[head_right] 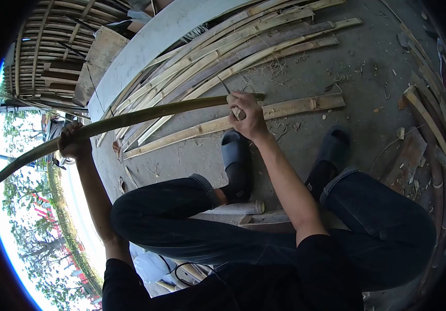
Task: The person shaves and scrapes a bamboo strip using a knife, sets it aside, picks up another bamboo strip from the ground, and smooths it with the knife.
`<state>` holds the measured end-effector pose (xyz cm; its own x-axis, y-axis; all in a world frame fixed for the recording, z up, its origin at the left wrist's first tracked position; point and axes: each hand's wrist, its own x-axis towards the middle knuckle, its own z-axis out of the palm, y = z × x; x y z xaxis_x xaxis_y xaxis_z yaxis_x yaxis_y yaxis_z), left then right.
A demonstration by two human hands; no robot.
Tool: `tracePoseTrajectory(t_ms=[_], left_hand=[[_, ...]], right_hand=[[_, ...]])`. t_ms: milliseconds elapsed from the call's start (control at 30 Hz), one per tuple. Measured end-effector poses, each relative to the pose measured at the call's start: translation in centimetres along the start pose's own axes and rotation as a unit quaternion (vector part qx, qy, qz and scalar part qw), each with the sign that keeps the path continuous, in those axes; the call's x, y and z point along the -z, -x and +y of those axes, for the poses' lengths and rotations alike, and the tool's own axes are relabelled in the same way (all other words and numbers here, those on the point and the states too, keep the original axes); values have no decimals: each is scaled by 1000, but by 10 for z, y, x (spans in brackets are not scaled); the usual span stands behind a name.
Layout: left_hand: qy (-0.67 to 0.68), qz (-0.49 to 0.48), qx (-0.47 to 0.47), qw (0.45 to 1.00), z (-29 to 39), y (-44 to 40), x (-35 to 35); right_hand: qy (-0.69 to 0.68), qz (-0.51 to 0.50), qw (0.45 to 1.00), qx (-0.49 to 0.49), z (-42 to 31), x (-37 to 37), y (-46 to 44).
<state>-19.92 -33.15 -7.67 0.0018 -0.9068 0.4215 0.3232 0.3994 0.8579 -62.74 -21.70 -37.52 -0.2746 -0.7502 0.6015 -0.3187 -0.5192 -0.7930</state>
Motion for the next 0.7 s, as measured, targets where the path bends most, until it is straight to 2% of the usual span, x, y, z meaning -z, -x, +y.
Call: tracePoseTrajectory(t_ms=[33,67,133,200,333,367,400,433,500,533,600,633,667,700], left_hand=[[12,-17,3,1000,0,2,0],[43,-21,24,999,1,4,-1],[55,-14,31,998,3,5,-3],[55,-3,30,998,3,9,-8],[52,16,56,997,-1,7,-15],[42,29,69,996,-2,7,-15],[5,88,54,995,-4,8,-26],[4,91,57,994,-4,7,-26],[-24,168,23,985,-3,2,-30],[-40,180,1,983,-2,1,-36],[-46,172,-11,984,0,-1,-38],[-51,166,-26,984,0,-2,-41],[-57,220,-32,973,-1,-2,-44],[-59,217,-30,974,0,-1,-42]], right_hand=[[53,20,996,-69,5,5,5],[84,-11,987,-134,22,12,13],[149,-106,926,-332,24,43,8],[284,-153,865,-385,59,69,29],[332,-137,854,-376,96,98,58],[234,-168,832,-475,102,103,55],[131,-195,791,-565,103,105,54],[132,-198,789,-567,101,104,58],[-56,-90,789,-606,97,93,63],[-57,-89,788,-607,93,87,64],[-139,3,786,-602,86,76,67],[-139,6,785,-603,83,73,66],[-113,33,796,-594,81,71,64],[-87,58,805,-583,80,70,63]])
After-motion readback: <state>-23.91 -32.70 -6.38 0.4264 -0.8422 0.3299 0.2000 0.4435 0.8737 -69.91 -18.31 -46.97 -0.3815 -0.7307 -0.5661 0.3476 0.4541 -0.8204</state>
